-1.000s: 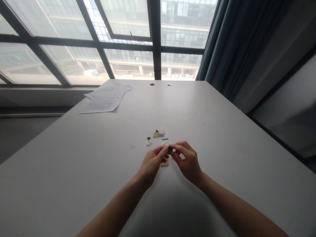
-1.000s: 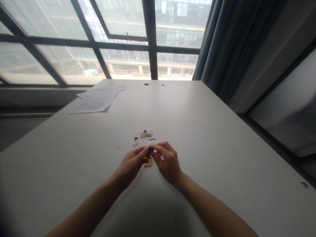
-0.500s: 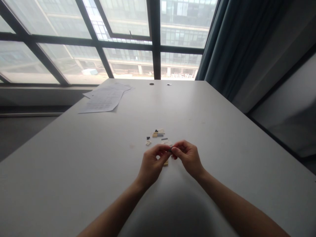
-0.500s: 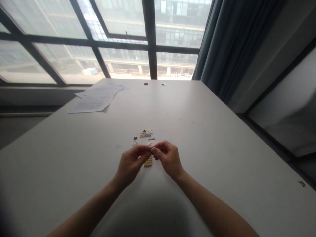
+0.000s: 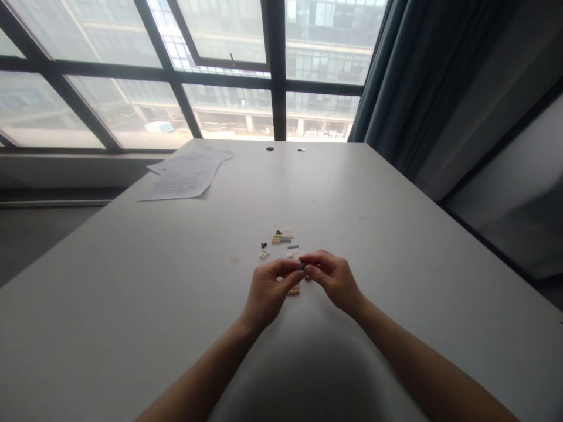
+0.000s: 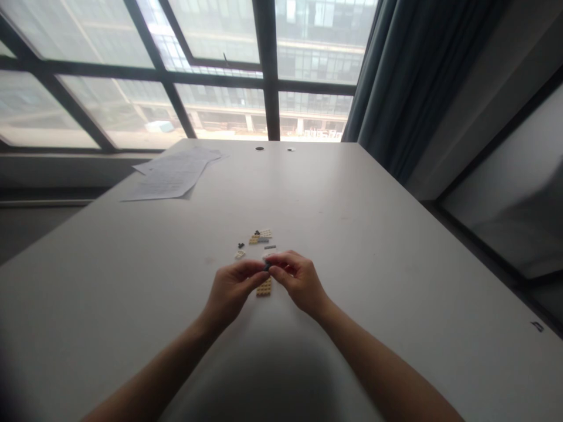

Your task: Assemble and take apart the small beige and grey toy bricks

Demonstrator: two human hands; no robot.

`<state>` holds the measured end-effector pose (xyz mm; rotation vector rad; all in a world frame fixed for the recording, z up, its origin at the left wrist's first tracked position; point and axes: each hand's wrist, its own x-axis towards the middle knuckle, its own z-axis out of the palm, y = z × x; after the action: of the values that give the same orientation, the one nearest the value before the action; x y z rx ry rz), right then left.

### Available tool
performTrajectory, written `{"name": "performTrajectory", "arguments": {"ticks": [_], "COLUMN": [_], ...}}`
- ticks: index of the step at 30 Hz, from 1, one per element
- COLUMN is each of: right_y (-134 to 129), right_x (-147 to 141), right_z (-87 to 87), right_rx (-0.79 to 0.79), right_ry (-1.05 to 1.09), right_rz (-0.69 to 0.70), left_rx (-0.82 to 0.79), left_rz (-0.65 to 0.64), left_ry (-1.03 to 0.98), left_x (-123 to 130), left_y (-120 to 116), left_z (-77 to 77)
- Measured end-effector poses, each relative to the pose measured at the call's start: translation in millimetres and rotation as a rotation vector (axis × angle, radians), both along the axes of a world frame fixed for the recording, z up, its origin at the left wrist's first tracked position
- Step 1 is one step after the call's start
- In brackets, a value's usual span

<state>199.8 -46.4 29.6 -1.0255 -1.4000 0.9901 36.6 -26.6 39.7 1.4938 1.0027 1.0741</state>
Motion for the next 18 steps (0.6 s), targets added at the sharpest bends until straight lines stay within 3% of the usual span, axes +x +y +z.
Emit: {"name": "performTrajectory", "arguments": {"ticks": [7, 12, 18], "right_y": [2.3, 5.6, -1.5], "right_x": [5.2, 31.9, 55.5], "right_z": [6.0, 14.9, -5.7], "right_rx": [0.025, 0.095, 0.081], "right_ry": [-0.112, -0.435, -0.840], "right_rz": [0.007, -0.094, -0.046], "left_rx": [0.006, 0.022, 0.112], "left_rz": [-0.019, 0.082, 0.248], "left_ry": [0.025, 0.047, 0.196], "left_x": [-0.9, -14.2, -48.6], "left_y": [1.7, 11.7, 31.3], "left_z": [-1.9, 7.2, -0.4]}}
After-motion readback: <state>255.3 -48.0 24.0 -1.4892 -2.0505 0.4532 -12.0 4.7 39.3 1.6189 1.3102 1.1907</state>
